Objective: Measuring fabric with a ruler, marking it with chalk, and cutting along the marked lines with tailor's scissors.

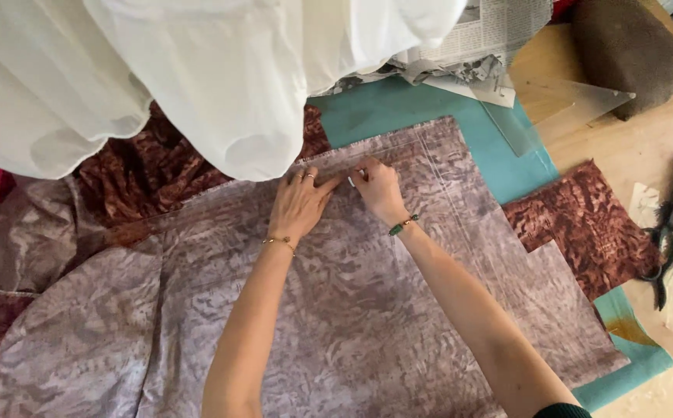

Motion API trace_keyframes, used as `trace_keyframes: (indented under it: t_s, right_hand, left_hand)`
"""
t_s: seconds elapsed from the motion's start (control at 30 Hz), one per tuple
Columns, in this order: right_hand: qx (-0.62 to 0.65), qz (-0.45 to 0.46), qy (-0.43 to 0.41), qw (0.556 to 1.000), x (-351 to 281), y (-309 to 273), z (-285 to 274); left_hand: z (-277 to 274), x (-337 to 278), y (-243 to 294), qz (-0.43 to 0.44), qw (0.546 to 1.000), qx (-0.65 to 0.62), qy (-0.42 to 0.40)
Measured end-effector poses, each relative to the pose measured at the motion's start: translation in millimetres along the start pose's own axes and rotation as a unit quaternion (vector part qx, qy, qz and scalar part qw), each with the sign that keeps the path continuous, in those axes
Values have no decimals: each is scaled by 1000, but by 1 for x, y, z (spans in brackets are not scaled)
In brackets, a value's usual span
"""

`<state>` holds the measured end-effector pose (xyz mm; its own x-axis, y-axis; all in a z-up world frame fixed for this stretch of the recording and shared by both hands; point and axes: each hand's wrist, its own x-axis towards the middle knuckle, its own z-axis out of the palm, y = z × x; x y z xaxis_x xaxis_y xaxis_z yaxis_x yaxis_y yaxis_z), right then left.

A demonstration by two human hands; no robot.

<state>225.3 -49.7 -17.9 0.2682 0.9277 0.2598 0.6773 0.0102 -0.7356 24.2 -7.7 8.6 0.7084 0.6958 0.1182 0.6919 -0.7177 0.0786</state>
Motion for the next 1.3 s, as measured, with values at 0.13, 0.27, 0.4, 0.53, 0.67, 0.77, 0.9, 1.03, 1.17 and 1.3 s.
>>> trace_keyframes:
  t_s: [0.13,0.27,0.4,0.53,0.67,0.77,0.9,1.03,1.17,1.3]
  right_hand:
    - [-19,33,-28,999,3,-15,-6]
    - [-68,28,-38,997,7,-17,4]
    - [-225,18,-90,970,16,-14,21]
    - [-304,-107,-122,939,26,6,9]
    - [-158,-18,-245,956,-29,-45,-73]
    - [-93,32,-249,964,-111,-38,-120]
    - [114,209,-261,935,-242,1,-188]
    - [234,308,-165,907,-384,89,-222]
    - [312,399,-113,855,-468,132,-229]
    - [352,356,-59,864,-508,151,-213]
  left_hand:
    - [3,1,1,-17,999,-3,-29]
    - [21,3,-3,-20,999,12,-43]
    - [30,7,-6,-23,995,48,-86]
    - [11,6,-2,-45,993,22,-103]
    - [8,5,-1,-40,997,-59,-43]
    - [-5,-6,-8,-53,992,-109,-27]
    - [-13,-32,-39,-154,984,-92,-7]
    - [-39,-65,-72,-249,965,-84,22]
    - [-31,-76,-100,-301,949,-87,-22]
    - [-13,-79,-105,-209,977,46,2]
